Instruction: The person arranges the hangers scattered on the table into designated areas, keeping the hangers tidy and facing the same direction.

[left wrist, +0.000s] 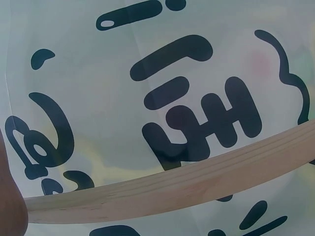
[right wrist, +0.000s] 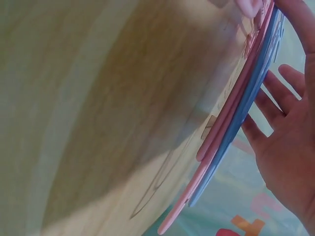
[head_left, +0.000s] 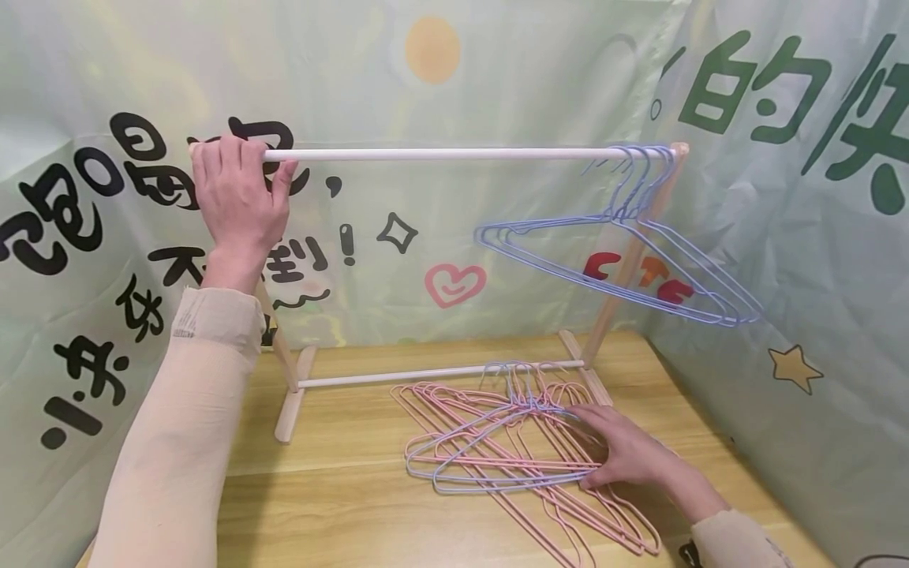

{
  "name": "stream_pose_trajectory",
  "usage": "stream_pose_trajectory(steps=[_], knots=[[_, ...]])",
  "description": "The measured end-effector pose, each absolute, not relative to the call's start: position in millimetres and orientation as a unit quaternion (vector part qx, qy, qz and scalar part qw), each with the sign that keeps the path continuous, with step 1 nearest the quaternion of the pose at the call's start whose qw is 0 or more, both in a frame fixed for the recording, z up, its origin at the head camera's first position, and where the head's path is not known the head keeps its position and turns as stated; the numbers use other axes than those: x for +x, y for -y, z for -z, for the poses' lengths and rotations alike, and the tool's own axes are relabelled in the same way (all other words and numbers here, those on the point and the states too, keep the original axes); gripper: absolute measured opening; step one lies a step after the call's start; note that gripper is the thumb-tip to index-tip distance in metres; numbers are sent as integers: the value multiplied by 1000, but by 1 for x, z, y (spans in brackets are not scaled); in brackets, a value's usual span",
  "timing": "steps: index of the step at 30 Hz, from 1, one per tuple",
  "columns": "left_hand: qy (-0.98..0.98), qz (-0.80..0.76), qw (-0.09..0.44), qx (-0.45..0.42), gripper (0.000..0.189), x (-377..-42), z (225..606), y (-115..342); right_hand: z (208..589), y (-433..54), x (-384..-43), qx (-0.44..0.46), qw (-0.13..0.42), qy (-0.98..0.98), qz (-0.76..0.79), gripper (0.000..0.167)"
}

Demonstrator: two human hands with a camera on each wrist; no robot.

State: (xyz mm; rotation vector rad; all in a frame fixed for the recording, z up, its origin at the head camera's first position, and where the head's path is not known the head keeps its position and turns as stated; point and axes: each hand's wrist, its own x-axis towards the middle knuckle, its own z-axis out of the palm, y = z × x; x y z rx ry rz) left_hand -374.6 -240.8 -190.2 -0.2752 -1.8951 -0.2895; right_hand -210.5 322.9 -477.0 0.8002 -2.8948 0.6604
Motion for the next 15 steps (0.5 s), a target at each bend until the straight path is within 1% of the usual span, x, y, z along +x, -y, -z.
stream_pose_trajectory(steps=[15], knots=[[808, 124, 564, -119, 60, -373, 190, 241, 478, -322, -208, 263, 59, 938, -220, 109]])
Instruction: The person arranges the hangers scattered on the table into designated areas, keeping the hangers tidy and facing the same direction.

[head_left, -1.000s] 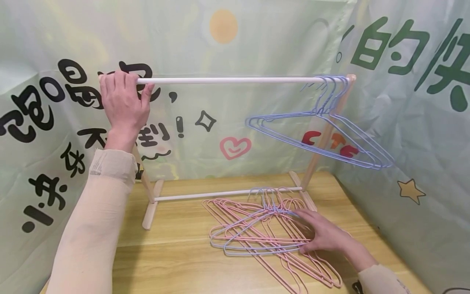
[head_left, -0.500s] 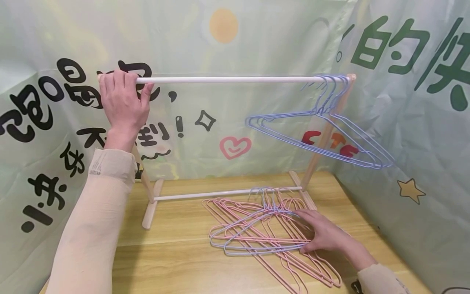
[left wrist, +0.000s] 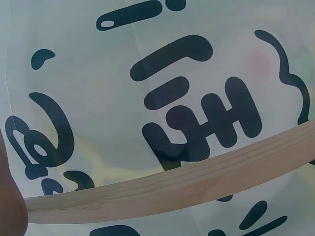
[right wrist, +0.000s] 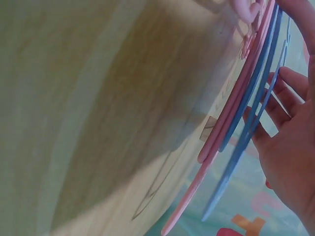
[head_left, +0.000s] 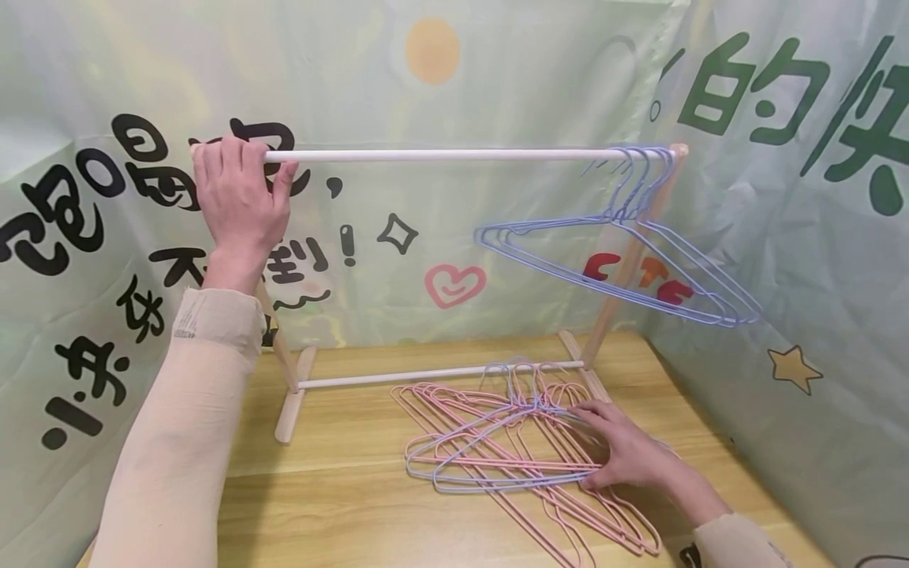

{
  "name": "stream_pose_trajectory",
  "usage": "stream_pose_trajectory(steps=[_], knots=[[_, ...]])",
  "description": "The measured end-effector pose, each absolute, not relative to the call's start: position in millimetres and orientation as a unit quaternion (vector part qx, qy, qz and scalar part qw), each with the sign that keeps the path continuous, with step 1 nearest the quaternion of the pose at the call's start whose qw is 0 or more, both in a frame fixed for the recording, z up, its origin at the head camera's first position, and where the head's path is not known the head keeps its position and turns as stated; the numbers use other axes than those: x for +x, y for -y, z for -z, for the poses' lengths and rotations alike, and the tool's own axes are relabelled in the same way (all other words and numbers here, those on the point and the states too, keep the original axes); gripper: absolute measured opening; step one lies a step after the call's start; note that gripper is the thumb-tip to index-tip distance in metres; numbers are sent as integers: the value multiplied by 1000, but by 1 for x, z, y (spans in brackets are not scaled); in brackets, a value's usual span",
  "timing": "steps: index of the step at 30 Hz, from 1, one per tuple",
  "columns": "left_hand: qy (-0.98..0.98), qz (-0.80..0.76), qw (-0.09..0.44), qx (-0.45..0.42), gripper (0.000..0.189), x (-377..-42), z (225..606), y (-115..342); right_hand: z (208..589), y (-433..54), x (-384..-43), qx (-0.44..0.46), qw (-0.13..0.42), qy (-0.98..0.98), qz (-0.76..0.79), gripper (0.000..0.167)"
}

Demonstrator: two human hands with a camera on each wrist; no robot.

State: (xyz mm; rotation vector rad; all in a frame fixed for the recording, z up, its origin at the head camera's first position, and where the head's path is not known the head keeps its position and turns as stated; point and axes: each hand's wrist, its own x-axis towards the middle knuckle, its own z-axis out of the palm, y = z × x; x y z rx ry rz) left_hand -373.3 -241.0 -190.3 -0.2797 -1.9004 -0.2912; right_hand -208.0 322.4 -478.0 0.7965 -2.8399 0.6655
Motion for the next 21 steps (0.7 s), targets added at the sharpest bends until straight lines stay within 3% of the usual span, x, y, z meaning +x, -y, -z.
stream_pose_trajectory(steps=[21], knots=[[799, 134, 573, -121, 68, -373, 191, 240, 462, -317, -200, 280, 208, 912, -218, 118]])
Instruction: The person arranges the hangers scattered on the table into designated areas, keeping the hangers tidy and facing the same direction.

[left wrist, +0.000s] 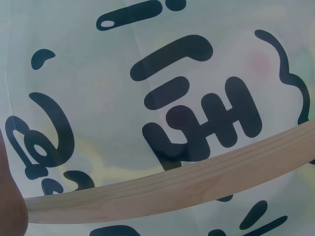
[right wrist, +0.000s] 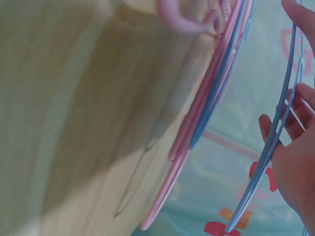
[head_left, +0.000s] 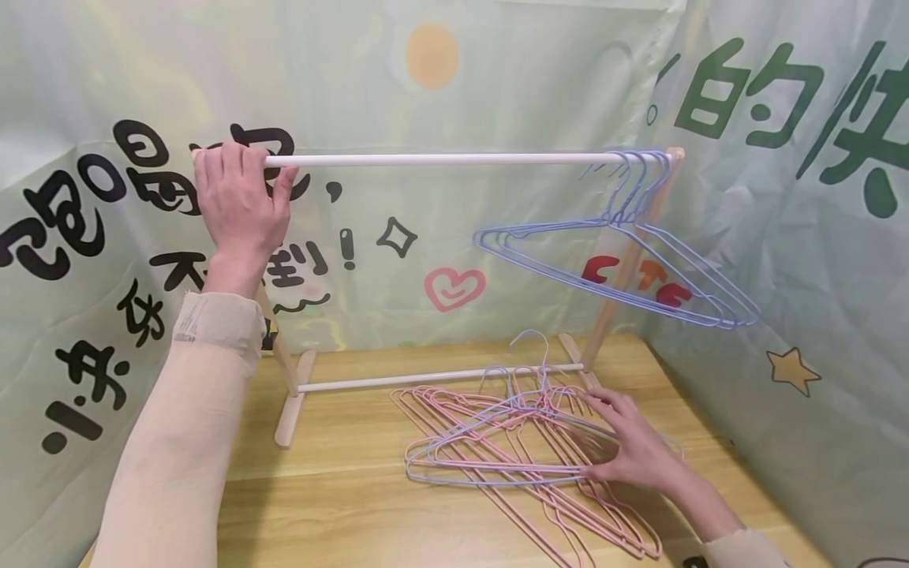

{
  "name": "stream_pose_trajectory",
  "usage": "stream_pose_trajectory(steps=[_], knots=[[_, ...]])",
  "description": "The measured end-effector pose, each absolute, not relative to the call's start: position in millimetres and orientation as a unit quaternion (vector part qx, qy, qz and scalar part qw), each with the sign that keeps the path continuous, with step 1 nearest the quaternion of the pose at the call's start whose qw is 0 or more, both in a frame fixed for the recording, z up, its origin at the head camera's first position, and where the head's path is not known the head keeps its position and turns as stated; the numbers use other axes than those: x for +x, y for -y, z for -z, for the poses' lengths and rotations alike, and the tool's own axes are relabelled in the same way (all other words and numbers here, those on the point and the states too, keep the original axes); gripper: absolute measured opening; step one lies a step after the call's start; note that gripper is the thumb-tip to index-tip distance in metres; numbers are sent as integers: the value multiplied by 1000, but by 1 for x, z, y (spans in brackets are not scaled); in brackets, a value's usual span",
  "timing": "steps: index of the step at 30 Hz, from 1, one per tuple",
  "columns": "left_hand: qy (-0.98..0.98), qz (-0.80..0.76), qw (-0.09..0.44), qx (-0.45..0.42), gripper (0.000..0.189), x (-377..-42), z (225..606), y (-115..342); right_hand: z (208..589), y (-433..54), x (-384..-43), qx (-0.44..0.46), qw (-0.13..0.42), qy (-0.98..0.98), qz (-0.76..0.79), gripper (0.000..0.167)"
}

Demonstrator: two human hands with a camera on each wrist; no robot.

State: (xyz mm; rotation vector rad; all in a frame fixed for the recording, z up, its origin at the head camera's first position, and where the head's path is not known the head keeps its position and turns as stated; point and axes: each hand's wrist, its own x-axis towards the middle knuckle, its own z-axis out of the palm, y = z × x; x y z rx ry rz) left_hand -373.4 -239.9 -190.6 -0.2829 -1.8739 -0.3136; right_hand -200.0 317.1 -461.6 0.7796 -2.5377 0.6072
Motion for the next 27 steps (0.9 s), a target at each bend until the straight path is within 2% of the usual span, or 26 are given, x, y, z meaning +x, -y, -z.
stream_pose_trajectory(steps=[7, 19, 27], knots=[[798, 136, 573, -124, 64, -373, 191, 240, 445, -311, -200, 289, 286, 889, -210, 123], [795, 143, 576, -124, 66, -374, 193, 240, 416, -309, -208, 305, 395, 833, -239, 109], [798, 139, 574, -120, 63, -374, 192, 241, 389, -306, -214, 306, 483, 797, -195, 103]])
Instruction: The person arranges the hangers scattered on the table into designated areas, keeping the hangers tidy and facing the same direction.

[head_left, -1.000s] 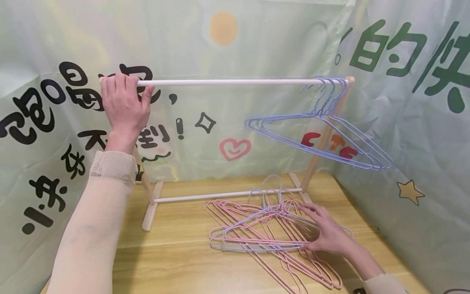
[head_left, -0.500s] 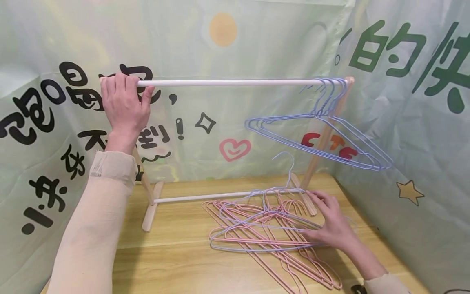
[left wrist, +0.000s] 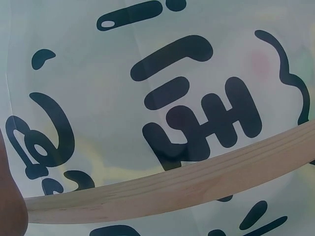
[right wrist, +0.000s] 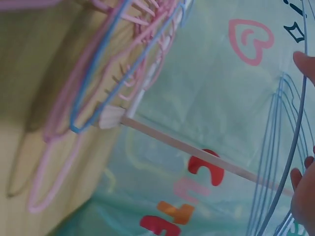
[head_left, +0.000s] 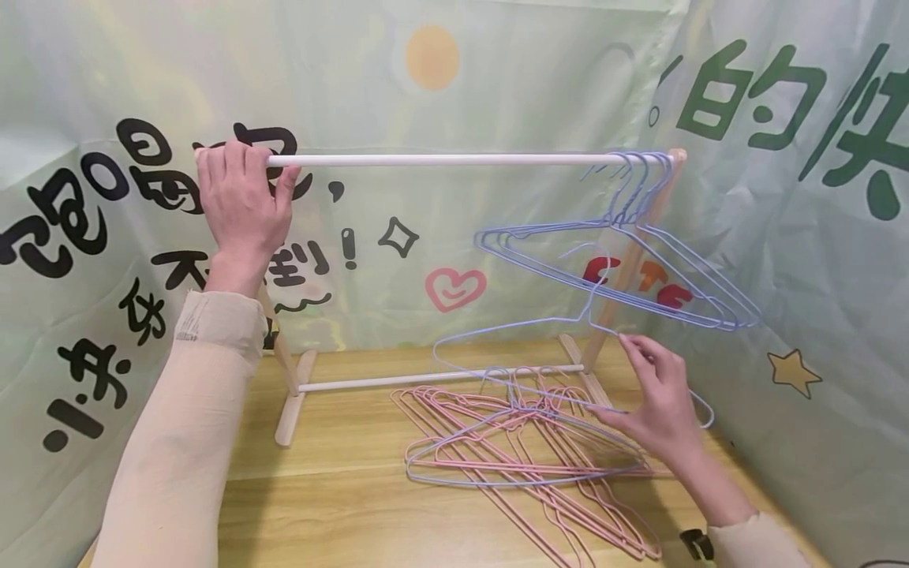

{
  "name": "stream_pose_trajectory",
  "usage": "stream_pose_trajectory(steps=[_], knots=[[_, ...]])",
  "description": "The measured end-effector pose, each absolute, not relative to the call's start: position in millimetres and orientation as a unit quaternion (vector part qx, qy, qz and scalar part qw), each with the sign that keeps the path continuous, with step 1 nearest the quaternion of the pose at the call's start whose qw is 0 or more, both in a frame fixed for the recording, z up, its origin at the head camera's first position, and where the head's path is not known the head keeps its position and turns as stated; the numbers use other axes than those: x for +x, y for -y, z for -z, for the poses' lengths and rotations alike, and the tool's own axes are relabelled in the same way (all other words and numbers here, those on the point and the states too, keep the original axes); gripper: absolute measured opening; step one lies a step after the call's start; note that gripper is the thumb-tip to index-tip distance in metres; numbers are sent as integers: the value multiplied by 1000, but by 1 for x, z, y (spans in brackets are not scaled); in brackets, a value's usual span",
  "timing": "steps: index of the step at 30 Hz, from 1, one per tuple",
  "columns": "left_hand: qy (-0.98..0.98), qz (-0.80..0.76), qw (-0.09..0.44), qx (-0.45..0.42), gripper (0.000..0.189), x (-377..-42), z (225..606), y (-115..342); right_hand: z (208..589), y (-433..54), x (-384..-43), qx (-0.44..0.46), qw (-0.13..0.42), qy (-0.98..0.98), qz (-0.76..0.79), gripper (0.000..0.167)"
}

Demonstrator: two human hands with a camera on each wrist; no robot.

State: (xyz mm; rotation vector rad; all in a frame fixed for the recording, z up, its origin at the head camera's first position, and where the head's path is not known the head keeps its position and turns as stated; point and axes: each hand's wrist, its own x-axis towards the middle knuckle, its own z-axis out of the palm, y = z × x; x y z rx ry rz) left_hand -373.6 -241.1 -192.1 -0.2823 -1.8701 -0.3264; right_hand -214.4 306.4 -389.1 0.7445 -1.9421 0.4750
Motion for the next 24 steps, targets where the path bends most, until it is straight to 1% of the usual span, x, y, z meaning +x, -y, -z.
stream_pose_trajectory(steps=[7, 13, 17, 20, 23, 24], knots=[[798, 138, 575, -119, 69, -372, 191, 240, 360, -309, -218, 279, 523, 786, -174, 103], [798, 139, 573, -121, 68, -373, 191, 240, 332, -312, -222, 262, 540, 782, -165, 103], [801, 141, 569, -120, 68, -372, 191, 241, 313, -314, -225, 252, 540, 789, -151, 104], [804, 139, 566, -120, 67, -371, 191, 241, 301, -315, -226, 240, 529, 802, -140, 106], [804, 135, 565, -123, 63, -370, 191, 241, 290, -315, -227, 228, 516, 815, -132, 107], [803, 135, 566, -125, 61, -371, 191, 241, 286, -316, -227, 225, 512, 819, -131, 105]])
